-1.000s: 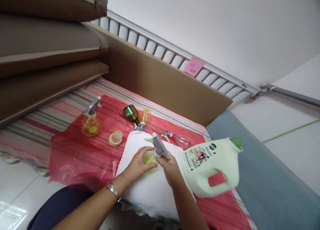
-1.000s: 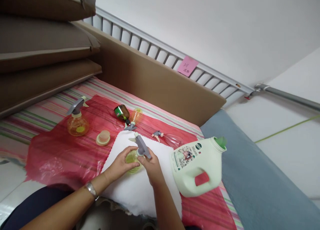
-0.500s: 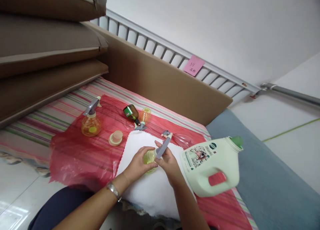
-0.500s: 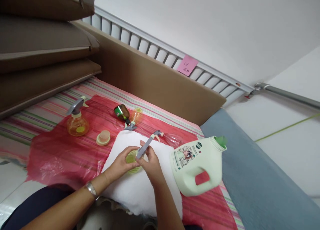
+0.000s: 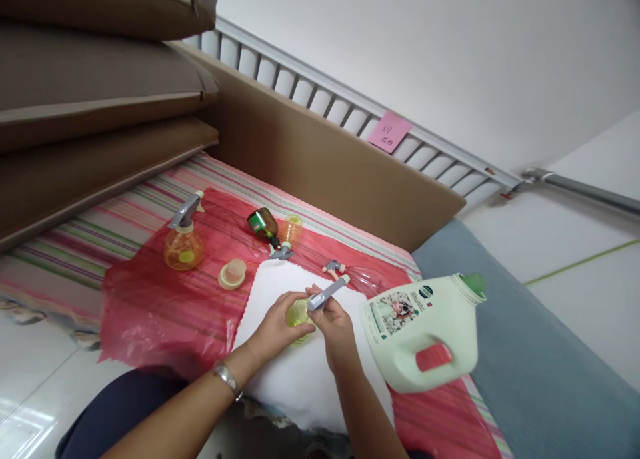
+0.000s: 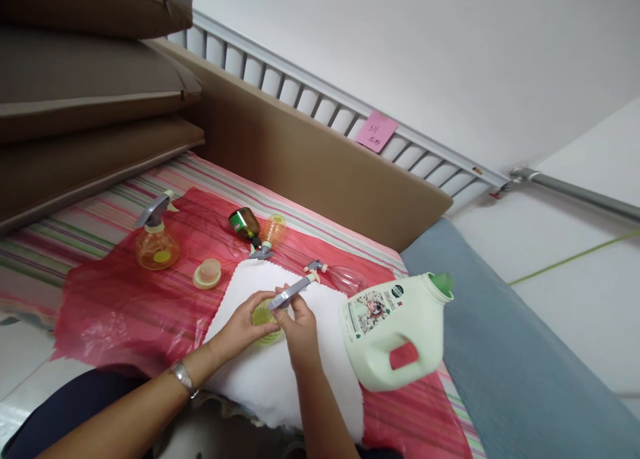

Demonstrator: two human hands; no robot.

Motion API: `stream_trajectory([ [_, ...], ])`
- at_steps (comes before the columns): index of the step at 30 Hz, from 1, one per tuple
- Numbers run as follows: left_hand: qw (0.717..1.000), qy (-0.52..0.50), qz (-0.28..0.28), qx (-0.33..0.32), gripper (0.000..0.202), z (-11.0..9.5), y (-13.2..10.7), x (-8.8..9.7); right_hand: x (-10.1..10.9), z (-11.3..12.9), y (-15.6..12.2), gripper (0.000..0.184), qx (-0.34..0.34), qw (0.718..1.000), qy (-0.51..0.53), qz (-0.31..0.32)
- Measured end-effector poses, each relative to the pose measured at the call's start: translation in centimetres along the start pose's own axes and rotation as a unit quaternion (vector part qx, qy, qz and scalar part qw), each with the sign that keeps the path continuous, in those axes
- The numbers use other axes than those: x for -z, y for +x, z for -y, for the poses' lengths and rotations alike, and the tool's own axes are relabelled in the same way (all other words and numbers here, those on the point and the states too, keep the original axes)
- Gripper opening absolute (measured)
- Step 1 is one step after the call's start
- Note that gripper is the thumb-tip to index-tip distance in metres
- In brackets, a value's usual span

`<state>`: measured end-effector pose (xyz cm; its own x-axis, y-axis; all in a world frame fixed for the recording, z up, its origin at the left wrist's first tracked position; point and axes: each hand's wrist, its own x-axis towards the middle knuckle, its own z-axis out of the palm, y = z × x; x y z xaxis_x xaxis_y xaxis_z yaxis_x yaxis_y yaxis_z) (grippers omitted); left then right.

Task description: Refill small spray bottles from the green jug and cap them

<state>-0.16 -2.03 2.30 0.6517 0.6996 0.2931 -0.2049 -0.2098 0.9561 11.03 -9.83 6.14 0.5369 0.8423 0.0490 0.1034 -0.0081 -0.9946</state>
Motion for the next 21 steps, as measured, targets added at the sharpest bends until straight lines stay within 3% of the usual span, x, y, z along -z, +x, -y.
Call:
stream_trajectory([
  [6, 1.000, 0.001, -0.005, -0.019, 0.044, 0.7, -0.1, -0.3, -1.1, -1.4, -0.1, 0.039, 0.053, 0.991, -0.087, -0.092],
  [15, 0.999, 0.020, -0.028, -0.016, 0.042, 0.7, -0.4, -0.7, -1.4, -1.2, -0.3, 0.039, 0.052, 0.983, -0.133, -0.112],
  [21, 0.997, 0.064, -0.045, 0.000, 0.077, 2.6, -0.9, -0.7, -2.4, -1.1, -0.2, 0.042, 0.034, 0.991, -0.107, -0.069],
])
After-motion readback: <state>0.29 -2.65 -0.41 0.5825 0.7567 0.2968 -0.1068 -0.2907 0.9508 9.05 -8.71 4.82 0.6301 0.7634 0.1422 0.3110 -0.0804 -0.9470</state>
